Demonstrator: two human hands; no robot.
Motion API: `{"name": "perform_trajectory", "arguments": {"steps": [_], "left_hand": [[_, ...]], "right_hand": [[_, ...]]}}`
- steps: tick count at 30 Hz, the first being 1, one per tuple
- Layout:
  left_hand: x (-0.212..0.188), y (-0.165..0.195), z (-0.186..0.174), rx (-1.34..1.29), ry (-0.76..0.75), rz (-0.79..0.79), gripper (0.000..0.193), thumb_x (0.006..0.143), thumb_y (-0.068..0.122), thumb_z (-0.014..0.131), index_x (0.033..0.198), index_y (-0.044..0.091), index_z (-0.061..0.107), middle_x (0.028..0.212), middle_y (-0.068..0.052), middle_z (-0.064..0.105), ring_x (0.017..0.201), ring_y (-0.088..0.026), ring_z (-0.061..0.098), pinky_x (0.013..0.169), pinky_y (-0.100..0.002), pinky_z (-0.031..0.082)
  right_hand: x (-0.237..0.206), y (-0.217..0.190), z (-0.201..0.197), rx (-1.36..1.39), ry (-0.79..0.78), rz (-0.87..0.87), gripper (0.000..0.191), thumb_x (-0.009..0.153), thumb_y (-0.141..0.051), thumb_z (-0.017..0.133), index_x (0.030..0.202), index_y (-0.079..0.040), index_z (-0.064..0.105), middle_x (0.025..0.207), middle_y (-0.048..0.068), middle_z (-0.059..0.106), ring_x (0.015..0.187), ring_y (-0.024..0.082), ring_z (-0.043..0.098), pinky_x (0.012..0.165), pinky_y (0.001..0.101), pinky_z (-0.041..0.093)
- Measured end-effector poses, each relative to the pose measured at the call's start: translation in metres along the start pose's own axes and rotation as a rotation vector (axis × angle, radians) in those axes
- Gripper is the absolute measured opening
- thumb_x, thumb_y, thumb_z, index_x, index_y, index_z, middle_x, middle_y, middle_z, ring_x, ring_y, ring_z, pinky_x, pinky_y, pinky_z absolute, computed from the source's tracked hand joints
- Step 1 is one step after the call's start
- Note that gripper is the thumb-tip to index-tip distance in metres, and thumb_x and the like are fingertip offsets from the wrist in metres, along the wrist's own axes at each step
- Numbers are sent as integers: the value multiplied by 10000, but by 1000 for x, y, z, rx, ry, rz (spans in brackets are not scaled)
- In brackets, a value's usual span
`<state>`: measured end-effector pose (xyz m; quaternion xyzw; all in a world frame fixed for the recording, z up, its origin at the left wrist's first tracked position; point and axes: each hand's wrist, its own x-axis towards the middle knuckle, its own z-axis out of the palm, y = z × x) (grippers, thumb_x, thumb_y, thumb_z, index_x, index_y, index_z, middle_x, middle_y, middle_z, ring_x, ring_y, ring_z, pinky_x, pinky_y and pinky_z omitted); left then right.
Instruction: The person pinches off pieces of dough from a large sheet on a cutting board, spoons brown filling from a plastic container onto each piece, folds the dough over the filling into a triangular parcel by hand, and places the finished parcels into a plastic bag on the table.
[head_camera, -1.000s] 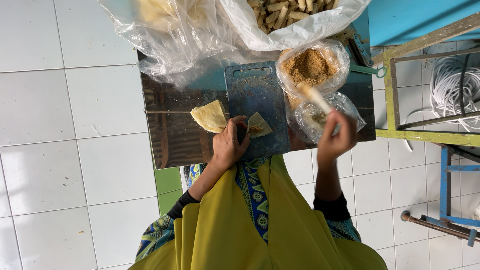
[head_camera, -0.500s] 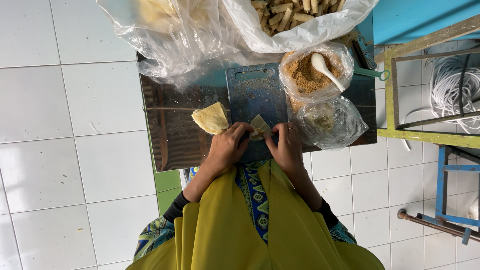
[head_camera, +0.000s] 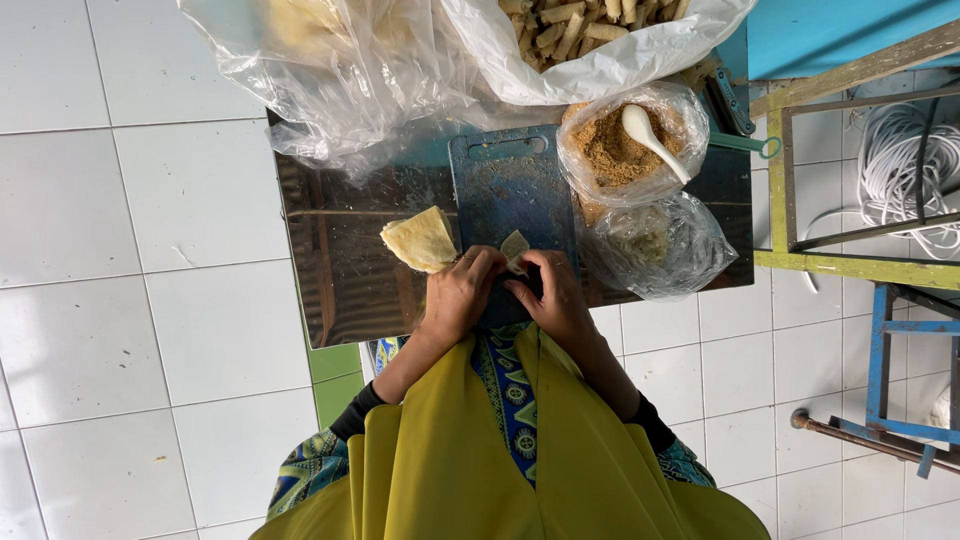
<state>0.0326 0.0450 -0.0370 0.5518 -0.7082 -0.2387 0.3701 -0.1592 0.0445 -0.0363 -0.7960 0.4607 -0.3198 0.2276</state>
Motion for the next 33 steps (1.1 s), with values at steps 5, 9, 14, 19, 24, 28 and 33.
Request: {"name": "perform_trajectory", "arguments": {"steps": [5, 9, 14, 19, 24, 28, 33], "left_hand": [[7, 5, 11, 29, 4, -104, 86, 976, 155, 670, 997, 80, 634, 952, -63, 687, 733, -264, 702, 572, -373, 544], [11, 7, 12, -28, 34, -137, 106, 948, 146, 682, 998, 63, 639, 980, -107, 663, 772, -286, 697, 600, -366, 563], [8, 3, 6, -134, 31, -138, 70, 941, 98, 692, 1005, 76, 676, 1015, -54, 690, 824, -270, 716, 664, -369, 574], [2, -4, 3, -82, 49, 1, 142, 876, 117, 735, 1014, 85, 740, 1029, -49, 660, 785, -258, 705, 634, -370, 564], [6, 1, 15, 37, 131, -41, 44, 932, 138, 732, 957, 102, 728, 1002, -29, 659, 751, -240, 699, 596, -365, 548], [10, 8, 16, -9, 131, -181, 113, 919, 211, 752, 914, 110, 702, 957, -35, 651, 701, -228, 688, 564, -344, 538], [12, 10, 11, 53, 154, -49, 23, 975, 116, 688, 996, 109, 685, 975, -3, 686, 794, -195, 710, 619, -338, 544]], "right_hand": [[7, 6, 12, -18, 42, 112, 231, 1004, -31, 695, 1196, -13, 567, 1100, 145, 634, 987, 297, 659, 813, 373, 538], [18, 9, 17, 32, 18, 295, 256, 948, -47, 726, 1124, 15, 550, 981, 154, 587, 851, 271, 615, 748, 387, 511], [16, 12, 9, -30, 70, 157, 150, 929, -30, 748, 1039, -9, 649, 1006, 123, 612, 949, 299, 610, 800, 409, 497], [6, 14, 6, -100, 87, 20, 145, 938, -35, 739, 1071, -10, 688, 1076, 106, 636, 1014, 311, 607, 861, 427, 502], [11, 13, 9, -173, 145, 78, 99, 934, -75, 786, 994, -56, 710, 1023, 54, 637, 996, 297, 587, 850, 416, 492], [19, 13, 4, -5, 145, 267, 181, 862, -103, 840, 910, -33, 680, 980, 105, 593, 961, 298, 562, 798, 405, 477], [21, 13, 4, 36, 74, 183, 139, 896, 12, 737, 1020, -48, 720, 1037, 61, 712, 997, 236, 649, 847, 371, 533]]}}
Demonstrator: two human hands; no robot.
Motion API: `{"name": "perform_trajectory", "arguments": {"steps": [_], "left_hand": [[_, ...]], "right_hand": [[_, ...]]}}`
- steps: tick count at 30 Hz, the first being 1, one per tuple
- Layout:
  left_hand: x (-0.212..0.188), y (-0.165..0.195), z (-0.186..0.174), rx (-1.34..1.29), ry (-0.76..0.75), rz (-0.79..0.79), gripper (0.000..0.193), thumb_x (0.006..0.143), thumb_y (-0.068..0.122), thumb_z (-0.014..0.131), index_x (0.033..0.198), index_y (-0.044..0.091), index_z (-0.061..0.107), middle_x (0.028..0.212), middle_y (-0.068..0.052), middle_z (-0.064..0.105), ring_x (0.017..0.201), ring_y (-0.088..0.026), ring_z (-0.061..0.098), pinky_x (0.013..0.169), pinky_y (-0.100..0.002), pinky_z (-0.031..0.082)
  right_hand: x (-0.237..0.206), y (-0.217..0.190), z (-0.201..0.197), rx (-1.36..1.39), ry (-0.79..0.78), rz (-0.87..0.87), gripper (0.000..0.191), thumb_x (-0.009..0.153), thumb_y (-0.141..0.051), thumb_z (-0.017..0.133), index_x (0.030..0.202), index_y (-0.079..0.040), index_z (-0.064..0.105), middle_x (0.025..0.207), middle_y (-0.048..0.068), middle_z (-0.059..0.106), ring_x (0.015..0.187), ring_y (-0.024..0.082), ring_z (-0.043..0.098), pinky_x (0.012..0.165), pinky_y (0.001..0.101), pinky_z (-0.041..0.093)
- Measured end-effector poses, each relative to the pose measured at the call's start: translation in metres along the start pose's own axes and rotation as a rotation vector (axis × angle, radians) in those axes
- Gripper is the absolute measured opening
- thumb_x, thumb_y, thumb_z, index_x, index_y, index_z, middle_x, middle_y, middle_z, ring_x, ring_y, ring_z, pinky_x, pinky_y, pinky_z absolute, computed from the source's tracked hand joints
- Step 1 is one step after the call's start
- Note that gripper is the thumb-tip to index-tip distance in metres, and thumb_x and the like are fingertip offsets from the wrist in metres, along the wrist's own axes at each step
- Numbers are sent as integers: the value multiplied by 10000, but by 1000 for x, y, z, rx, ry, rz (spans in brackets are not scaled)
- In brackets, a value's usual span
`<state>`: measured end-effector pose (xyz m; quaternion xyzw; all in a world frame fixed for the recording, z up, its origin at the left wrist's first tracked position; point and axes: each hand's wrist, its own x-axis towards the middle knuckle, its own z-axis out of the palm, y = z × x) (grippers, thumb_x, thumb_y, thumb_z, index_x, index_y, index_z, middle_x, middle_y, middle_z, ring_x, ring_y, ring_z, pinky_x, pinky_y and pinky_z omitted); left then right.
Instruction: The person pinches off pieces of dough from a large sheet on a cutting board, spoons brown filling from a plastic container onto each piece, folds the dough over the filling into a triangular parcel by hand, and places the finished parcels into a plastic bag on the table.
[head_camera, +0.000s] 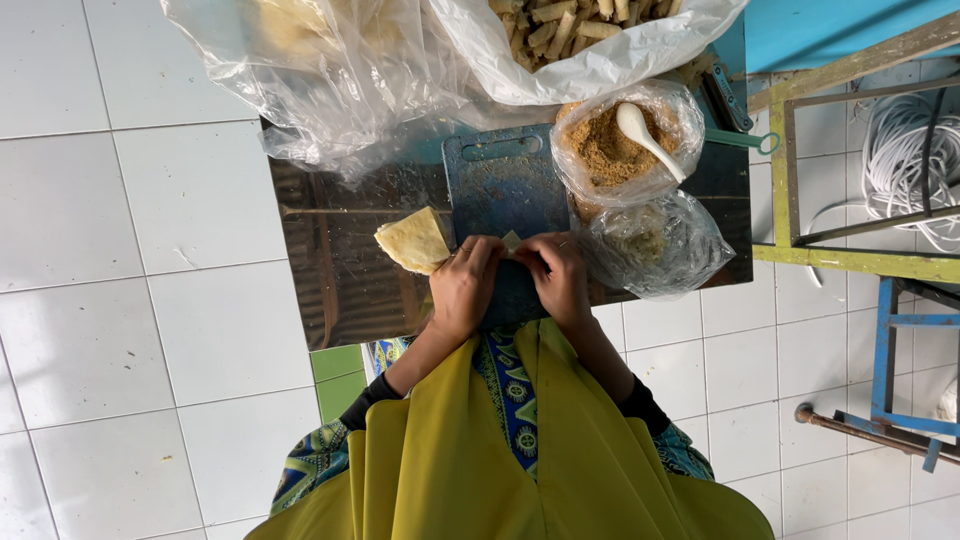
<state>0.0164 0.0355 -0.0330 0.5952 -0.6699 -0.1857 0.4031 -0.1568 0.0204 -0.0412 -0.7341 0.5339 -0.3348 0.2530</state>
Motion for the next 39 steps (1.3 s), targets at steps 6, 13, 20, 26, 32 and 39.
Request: {"name": "perform_trajectory", "arguments": {"steps": [6, 13, 20, 26, 32, 39], "left_hand": [[-2, -10, -3, 43, -27, 162, 103, 902, 95, 678, 994, 124, 716, 1024, -39, 622, 905, -253, 656, 687, -379, 555], [4, -10, 19, -72, -62, -153, 77, 993, 126, 676, 1056, 83, 667, 1083, -71, 612, 945, -264, 648, 683, -404, 536], [-19, -15, 4, 431, -170, 263, 440, 910, 118, 614, 1348, 96, 634, 1396, -27, 592, 1325, -249, 568, 1087, -416, 442], [-3, -7, 11, 672, -211, 305, 589, 920, 149, 584, 1496, 45, 514, 1562, -109, 451, 1466, -277, 367, 1129, -434, 391], [16, -10, -4, 522, -209, 220, 731, 858, 17, 602, 1566, 78, 431, 1629, -104, 390, 1470, -288, 360, 1138, -447, 359], [-9, -52, -62, 258, 192, -187, 656, 922, 184, 740, 1514, 120, 465, 1516, -103, 494, 1400, -345, 422, 1135, -531, 322]], "right_hand": [[-9, -5, 4, -186, 107, -157, 192, 877, -12, 794, 1061, -44, 747, 1026, 87, 703, 985, 274, 610, 836, 400, 514], [8, 5, -2, -25, 32, 110, 147, 863, -49, 822, 991, -47, 751, 1022, 106, 651, 959, 258, 624, 794, 369, 528], [-15, -17, -10, -567, -144, -215, 389, 907, -11, 644, 1296, -31, 642, 1265, 76, 613, 1155, 271, 582, 920, 414, 460], [0, -19, -1, -854, -172, -235, 581, 892, -66, 596, 1457, 47, 516, 1335, 149, 540, 1178, 283, 536, 944, 420, 456], [13, -1, -6, -716, -161, -227, 653, 864, 45, 607, 1506, 10, 496, 1308, 182, 562, 1130, 306, 544, 940, 430, 477], [28, 10, -23, -2, -85, -70, 392, 925, -51, 723, 1302, -6, 625, 981, 110, 696, 841, 192, 651, 699, 349, 535]]}}
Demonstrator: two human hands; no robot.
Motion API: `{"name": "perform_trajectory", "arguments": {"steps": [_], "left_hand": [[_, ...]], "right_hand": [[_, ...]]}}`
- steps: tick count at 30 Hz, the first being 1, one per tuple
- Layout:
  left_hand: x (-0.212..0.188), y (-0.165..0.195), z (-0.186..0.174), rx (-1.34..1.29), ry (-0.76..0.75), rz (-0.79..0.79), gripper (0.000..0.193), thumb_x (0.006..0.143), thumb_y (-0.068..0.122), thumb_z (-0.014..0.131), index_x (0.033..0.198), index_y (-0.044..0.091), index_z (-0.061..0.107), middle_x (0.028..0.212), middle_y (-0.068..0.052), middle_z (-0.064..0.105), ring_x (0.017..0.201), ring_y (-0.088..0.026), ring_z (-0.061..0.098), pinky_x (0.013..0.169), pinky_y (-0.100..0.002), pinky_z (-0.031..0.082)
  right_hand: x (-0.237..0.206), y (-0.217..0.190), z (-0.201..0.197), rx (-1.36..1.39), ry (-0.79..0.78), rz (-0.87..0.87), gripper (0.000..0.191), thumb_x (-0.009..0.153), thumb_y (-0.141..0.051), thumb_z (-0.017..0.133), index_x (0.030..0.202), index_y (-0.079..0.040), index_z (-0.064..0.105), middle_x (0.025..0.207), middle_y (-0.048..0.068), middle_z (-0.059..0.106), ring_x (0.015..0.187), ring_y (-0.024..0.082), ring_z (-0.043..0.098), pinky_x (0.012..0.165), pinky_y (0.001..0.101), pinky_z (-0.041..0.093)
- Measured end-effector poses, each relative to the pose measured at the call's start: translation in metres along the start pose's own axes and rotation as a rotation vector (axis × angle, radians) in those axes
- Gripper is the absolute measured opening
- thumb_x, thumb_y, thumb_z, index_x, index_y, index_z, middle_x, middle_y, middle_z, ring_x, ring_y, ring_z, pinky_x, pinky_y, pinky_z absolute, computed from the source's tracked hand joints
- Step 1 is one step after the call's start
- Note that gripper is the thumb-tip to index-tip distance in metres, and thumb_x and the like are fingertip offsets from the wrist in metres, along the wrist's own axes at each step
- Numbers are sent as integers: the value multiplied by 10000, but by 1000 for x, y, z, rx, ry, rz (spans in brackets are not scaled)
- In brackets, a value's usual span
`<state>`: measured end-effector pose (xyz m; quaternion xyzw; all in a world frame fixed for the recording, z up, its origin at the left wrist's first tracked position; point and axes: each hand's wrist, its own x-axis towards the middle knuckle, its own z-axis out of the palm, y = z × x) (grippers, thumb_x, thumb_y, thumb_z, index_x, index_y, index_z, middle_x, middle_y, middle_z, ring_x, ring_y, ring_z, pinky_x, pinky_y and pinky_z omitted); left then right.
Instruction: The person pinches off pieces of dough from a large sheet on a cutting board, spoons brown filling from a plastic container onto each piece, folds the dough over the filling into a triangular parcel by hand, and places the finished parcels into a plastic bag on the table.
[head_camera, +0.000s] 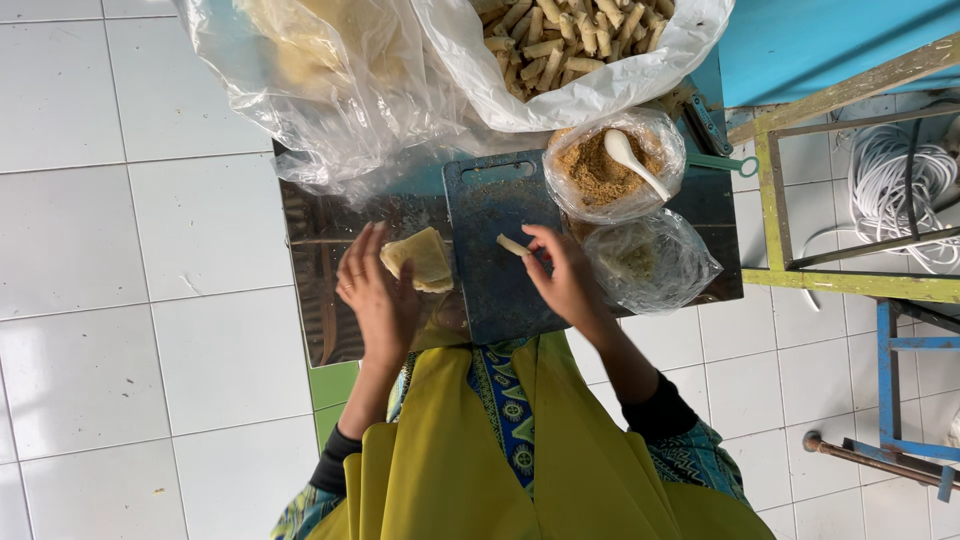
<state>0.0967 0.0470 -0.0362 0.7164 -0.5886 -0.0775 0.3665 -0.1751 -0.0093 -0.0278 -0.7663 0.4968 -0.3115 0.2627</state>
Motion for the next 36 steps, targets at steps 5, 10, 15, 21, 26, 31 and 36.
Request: {"name": "perform_trajectory", "arguments": {"steps": [5, 10, 15, 21, 26, 31, 36], "left_hand": [[-4, -30, -4, 18, -134, -155, 591, 847, 345, 835, 1341, 136, 586, 1269, -125, 556, 1220, -340, 484, 1038, -506, 364], [-3, -30, -1, -159, -187, -130, 536, 838, 306, 835, 1241, 62, 579, 1131, -136, 618, 1084, -338, 556, 947, -472, 417], [-6, -29, -2, -652, -230, -304, 247, 1056, 139, 616, 1271, 40, 544, 1051, -104, 737, 928, -189, 741, 791, -325, 579], [-10, -28, 4, -768, -155, -281, 340, 987, 36, 691, 1278, 9, 517, 1097, -124, 704, 966, -136, 719, 807, -276, 581], [-11, -18, 3, -769, -157, -274, 424, 946, 18, 728, 1314, 4, 518, 1144, -141, 696, 939, -145, 696, 795, -278, 595], [-6, -11, 0, -762, -175, -290, 403, 980, 18, 675, 1335, 13, 484, 1183, -150, 685, 940, -155, 705, 767, -275, 601], [-2, -3, -9, -609, -183, -300, 406, 1008, 10, 634, 1376, 18, 461, 1184, -160, 683, 973, -199, 704, 789, -313, 588]], "right_hand": [[66, 0, -58, 285, -75, 68, 141, 1010, -130, 660, 1126, -49, 670, 992, 56, 718, 783, 76, 662, 641, 209, 556], [145, -39, -104, 0, 427, -166, 257, 1046, -82, 654, 1277, 18, 604, 1275, 139, 647, 994, 167, 621, 765, 278, 535], [88, -94, -15, 87, 10, -359, 132, 963, -20, 756, 1037, -47, 650, 1060, 70, 671, 1051, 215, 662, 934, 348, 549], [45, -95, 65, 155, -125, -311, 225, 867, -60, 797, 1068, -20, 706, 1067, 116, 690, 936, 274, 716, 773, 338, 598], [26, -65, 83, 201, -105, -109, 128, 950, -18, 723, 1078, -18, 714, 1068, 87, 712, 879, 163, 742, 732, 256, 625], [25, -13, 94, 733, -104, 359, 94, 1028, -86, 703, 1109, -41, 717, 970, 35, 680, 757, 75, 579, 609, 212, 453], [23, 14, 61, 1376, 69, 580, 97, 1043, -68, 624, 1135, -44, 644, 1023, 59, 694, 877, 116, 678, 793, 268, 586]]}}
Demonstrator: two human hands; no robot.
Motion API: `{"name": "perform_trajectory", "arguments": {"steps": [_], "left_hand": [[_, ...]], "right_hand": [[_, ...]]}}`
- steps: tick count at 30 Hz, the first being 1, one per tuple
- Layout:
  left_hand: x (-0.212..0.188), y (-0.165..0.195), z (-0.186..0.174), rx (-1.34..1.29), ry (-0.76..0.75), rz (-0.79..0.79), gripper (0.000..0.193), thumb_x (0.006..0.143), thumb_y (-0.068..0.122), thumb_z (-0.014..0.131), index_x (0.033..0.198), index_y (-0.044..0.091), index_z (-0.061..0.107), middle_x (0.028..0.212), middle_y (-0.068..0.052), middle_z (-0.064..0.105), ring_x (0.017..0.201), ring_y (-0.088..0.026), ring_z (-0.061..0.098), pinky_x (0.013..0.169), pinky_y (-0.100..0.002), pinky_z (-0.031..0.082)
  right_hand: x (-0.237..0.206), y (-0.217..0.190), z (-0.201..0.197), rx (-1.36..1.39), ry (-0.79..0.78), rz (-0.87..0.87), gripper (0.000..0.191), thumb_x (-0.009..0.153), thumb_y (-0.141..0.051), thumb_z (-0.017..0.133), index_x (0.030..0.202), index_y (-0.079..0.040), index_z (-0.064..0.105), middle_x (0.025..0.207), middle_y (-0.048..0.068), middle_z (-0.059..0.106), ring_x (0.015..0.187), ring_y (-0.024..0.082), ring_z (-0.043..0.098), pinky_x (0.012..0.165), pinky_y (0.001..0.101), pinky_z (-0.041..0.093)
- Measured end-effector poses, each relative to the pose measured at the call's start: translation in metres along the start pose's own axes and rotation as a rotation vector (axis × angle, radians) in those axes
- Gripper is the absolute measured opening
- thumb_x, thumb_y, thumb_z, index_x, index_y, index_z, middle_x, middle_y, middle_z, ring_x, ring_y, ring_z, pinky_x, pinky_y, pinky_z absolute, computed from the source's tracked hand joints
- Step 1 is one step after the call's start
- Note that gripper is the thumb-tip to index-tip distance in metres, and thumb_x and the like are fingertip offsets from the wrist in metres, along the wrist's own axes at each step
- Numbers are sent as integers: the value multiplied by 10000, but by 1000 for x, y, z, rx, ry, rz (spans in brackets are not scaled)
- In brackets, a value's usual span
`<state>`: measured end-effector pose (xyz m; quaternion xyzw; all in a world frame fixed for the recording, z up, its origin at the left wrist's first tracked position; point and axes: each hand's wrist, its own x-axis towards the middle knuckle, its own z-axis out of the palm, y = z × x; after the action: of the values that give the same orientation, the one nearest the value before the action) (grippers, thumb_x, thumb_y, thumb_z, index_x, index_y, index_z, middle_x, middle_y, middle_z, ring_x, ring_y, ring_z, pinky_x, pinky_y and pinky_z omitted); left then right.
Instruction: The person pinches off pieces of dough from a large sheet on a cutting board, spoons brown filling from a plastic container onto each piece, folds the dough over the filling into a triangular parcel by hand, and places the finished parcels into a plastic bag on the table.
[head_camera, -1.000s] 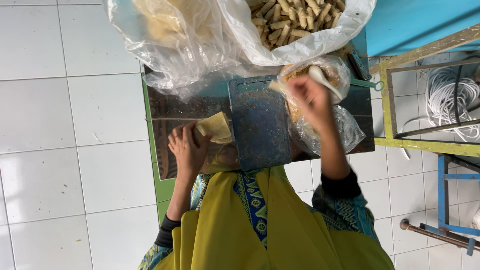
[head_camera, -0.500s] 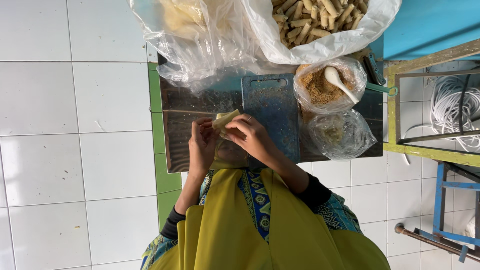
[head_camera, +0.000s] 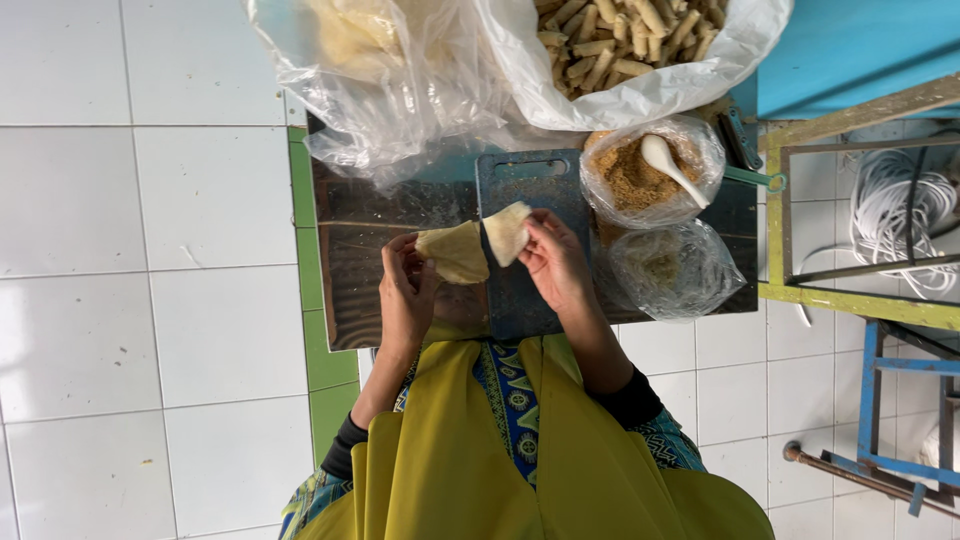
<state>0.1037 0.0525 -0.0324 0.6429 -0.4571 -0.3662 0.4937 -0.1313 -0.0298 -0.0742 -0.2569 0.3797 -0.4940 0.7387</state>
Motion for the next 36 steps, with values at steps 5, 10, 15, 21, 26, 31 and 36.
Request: {"name": "perform_trajectory", "arguments": {"steps": [5, 10, 15, 21, 26, 31, 36], "left_hand": [[-10, 18, 9, 157, 218, 381, 518, 956, -61, 641, 1426, -2, 433, 1375, -264, 541, 1222, -306, 586, 978, -382, 527], [-17, 12, 39, 65, -95, 292, 457, 951, -22, 717, 1360, 43, 526, 1265, -141, 672, 1125, -231, 663, 962, -339, 552], [-23, -10, 122, -603, -864, -186, 400, 1026, 107, 622, 1392, 41, 473, 1343, -97, 638, 1208, -187, 630, 1040, -358, 531], [-14, -7, 220, -815, -1129, -563, 303, 1017, 112, 608, 1311, 69, 545, 1310, -84, 615, 1216, -201, 619, 1071, -360, 496], [-8, 0, 230, -819, -1101, -588, 228, 1029, 93, 587, 1251, 44, 595, 1251, -66, 649, 1203, -189, 631, 1070, -351, 489], [-9, 3, 227, -826, -1053, -635, 415, 972, 10, 566, 1382, 79, 567, 1272, -21, 639, 1177, -138, 611, 1055, -327, 472], [-11, -2, 231, -775, -1068, -590, 493, 947, -39, 552, 1432, 55, 537, 1340, -53, 628, 1186, -159, 607, 1047, -323, 476]], "right_hand": [[-55, -34, -2, -983, -10, -671, 124, 1131, -56, 542, 1245, -19, 574, 1329, 152, 677, 1234, 270, 695, 1043, 369, 595], [-91, -37, 11, -1412, -172, -562, 392, 1034, -59, 590, 1395, 70, 505, 1306, 232, 669, 1174, 330, 687, 945, 393, 580], [-111, -86, -26, -1546, 242, -763, 230, 1020, 51, 566, 1187, -55, 683, 1154, 137, 669, 1104, 302, 664, 987, 421, 537], [-113, -111, -66, -1940, 497, -558, 439, 834, 93, 644, 1230, -61, 756, 1213, 157, 562, 1156, 364, 497, 1029, 483, 423], [-107, -102, -73, -1854, 463, -485, 458, 804, 119, 628, 1207, -59, 755, 1216, 149, 565, 1132, 361, 457, 1022, 467, 417], [-105, -95, -78, -1763, 475, -558, 411, 823, 147, 604, 1125, -77, 771, 1204, 135, 550, 1158, 365, 446, 1021, 467, 410], [-99, -89, -79, -1673, 490, -628, 341, 793, 171, 572, 981, -71, 725, 1161, 135, 529, 1157, 361, 447, 1018, 490, 404]]}}
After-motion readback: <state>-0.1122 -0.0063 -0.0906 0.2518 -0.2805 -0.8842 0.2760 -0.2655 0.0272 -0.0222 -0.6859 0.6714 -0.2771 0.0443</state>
